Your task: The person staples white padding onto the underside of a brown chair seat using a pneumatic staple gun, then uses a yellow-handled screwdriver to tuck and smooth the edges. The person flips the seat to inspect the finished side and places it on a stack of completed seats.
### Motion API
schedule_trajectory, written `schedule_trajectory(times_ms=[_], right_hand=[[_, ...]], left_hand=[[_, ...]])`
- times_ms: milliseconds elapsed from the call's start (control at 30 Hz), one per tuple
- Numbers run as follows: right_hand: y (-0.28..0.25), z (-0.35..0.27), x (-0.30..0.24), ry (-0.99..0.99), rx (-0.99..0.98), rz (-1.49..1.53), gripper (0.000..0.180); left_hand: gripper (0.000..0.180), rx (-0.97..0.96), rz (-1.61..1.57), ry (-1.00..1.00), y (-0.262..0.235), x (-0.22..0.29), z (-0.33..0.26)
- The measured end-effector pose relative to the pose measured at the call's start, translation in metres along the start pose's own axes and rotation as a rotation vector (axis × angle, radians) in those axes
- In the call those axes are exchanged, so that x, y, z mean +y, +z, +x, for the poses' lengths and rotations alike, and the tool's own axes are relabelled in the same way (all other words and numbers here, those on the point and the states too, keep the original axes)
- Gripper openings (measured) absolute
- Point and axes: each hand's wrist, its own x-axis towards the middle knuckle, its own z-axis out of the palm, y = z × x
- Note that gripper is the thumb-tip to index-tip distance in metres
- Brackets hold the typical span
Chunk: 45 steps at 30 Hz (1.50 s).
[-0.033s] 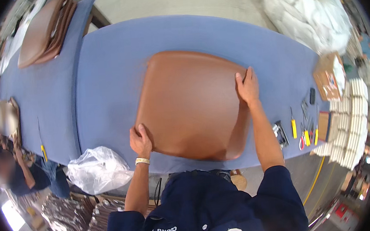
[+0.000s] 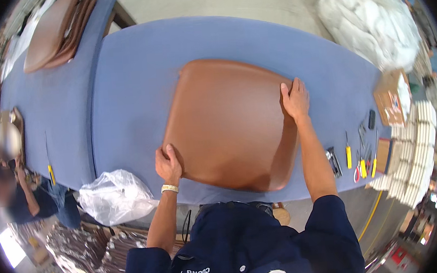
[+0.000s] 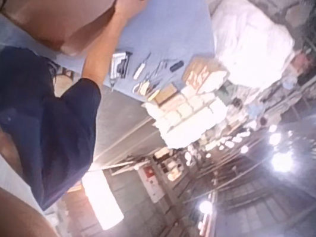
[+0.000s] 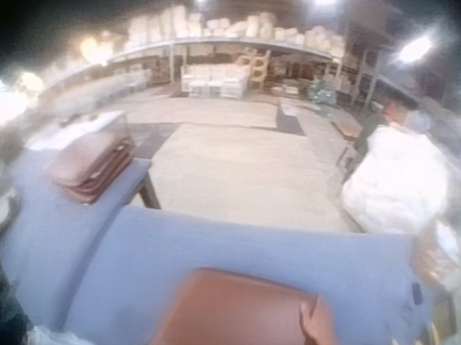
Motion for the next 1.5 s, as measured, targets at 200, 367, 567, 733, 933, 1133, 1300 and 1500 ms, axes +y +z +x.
schedule_trajectory(times_ms=[200, 367, 567, 733, 933, 1133, 1300, 1500], right_hand=[[0.048, 0.058, -0.187, -0.398, -0.227, -0.135, 0.077], [0.076, 0.066, -0.269, -0.627, -0.242, 0.052, 0.071], [0.003, 0.068, -0.131, -0.386, -0.246, -0.139, 0.064], [-0.012, -0.032, 0.003, -0.109, 0.121, -0.009, 0.063], [0.003, -0.170, 0.037, 0.196, 0.104, 0.254, 0.076], [0.016, -0.252, 0.072, 0.209, -0.005, 0.716, 0.070], [0.010, -0.246, 0.088, 0.314, -0.016, 0.879, 0.067], [-0.105, -0.221, 0.108, 0.112, -0.043, 0.989, 0.061]], left_hand=[[0.049, -0.012, 0.011, -0.074, 0.000, 0.007, 0.000], [0.047, -0.006, -0.039, -0.046, 0.004, 0.010, 0.008], [0.044, 0.045, -0.127, -0.044, 0.003, 0.004, 0.004], [0.044, 0.034, -0.194, -0.090, 0.007, 0.004, -0.002], [0.044, 0.056, -0.185, -0.065, 0.006, 0.002, 0.001], [0.051, -0.007, -0.114, -0.092, 0.000, 0.008, 0.001], [0.062, -0.130, -0.014, -0.122, -0.028, 0.021, -0.022], [0.086, -0.227, -0.044, -0.280, -0.063, 0.033, -0.092]])
